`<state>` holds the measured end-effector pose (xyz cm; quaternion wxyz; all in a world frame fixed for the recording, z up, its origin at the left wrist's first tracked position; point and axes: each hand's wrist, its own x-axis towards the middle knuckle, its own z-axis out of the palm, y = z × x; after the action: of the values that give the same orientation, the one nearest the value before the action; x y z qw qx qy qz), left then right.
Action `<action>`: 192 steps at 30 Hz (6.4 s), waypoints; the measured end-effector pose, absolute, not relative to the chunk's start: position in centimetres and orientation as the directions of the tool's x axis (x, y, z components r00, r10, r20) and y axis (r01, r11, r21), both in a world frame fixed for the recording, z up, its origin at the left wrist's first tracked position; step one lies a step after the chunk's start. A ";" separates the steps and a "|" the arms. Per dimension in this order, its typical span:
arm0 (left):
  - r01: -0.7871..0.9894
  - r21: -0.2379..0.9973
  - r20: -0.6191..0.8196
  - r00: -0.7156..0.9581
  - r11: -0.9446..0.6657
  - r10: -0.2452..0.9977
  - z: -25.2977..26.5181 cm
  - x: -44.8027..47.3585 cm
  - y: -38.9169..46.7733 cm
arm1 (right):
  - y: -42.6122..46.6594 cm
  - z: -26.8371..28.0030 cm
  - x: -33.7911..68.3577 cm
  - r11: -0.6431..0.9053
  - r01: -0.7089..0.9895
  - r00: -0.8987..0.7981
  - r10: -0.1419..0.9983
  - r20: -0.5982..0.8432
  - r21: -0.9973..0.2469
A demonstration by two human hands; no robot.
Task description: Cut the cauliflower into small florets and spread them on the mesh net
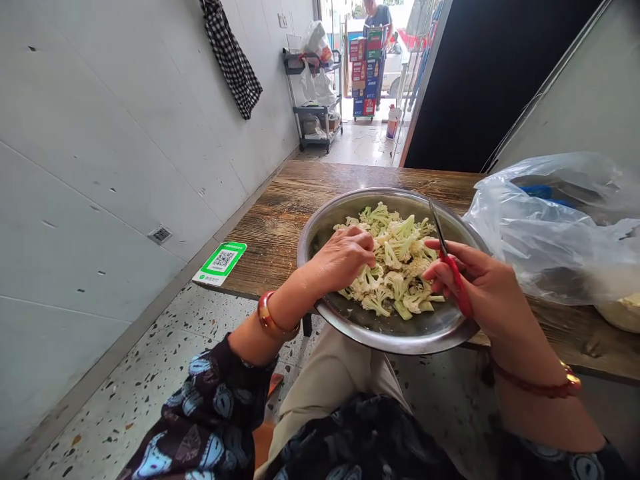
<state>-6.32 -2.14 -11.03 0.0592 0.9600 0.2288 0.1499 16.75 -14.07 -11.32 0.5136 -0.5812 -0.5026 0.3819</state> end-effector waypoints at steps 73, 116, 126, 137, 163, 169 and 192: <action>-0.211 0.955 -0.029 0.636 0.210 0.771 -8.7 -2.6 -5.4 | -11.7 -9.4 15.5 0.199 -0.006 0.136 0.971 0.197 -0.980; -0.406 0.908 0.205 0.207 -0.107 0.957 -8.6 -2.5 -5.7 | -14.7 -11.2 16.4 0.083 0.412 -0.156 0.988 0.020 -0.908; -0.397 0.910 0.213 0.205 -0.118 0.955 -8.7 -2.4 -5.8 | -14.9 -10.6 16.2 0.052 0.399 -0.170 0.985 -0.018 -0.916; -0.396 0.912 0.211 0.233 -0.106 0.949 -8.8 -2.4 -5.9 | -14.9 -10.7 16.1 0.036 0.364 -0.155 0.988 -0.022 -0.931; -0.403 0.909 0.213 0.224 -0.108 0.951 -8.8 -2.4 -5.9 | -15.0 -11.1 16.2 0.189 0.543 -0.153 0.980 0.125 -0.818; -0.391 0.914 0.205 0.213 -0.109 0.955 -8.8 -2.4 -6.0 | -15.0 -11.0 16.2 0.170 0.547 -0.147 0.983 0.106 -0.820; -0.359 0.919 0.240 0.170 -0.167 0.956 -8.4 -1.6 -6.9 | -15.1 -10.8 15.6 0.090 0.407 -0.114 0.992 0.048 -0.909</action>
<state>-1.57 -6.86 -8.43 0.5739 0.5055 0.2954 0.5725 15.59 -15.13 -10.76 0.3750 -0.5501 -0.6360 0.3903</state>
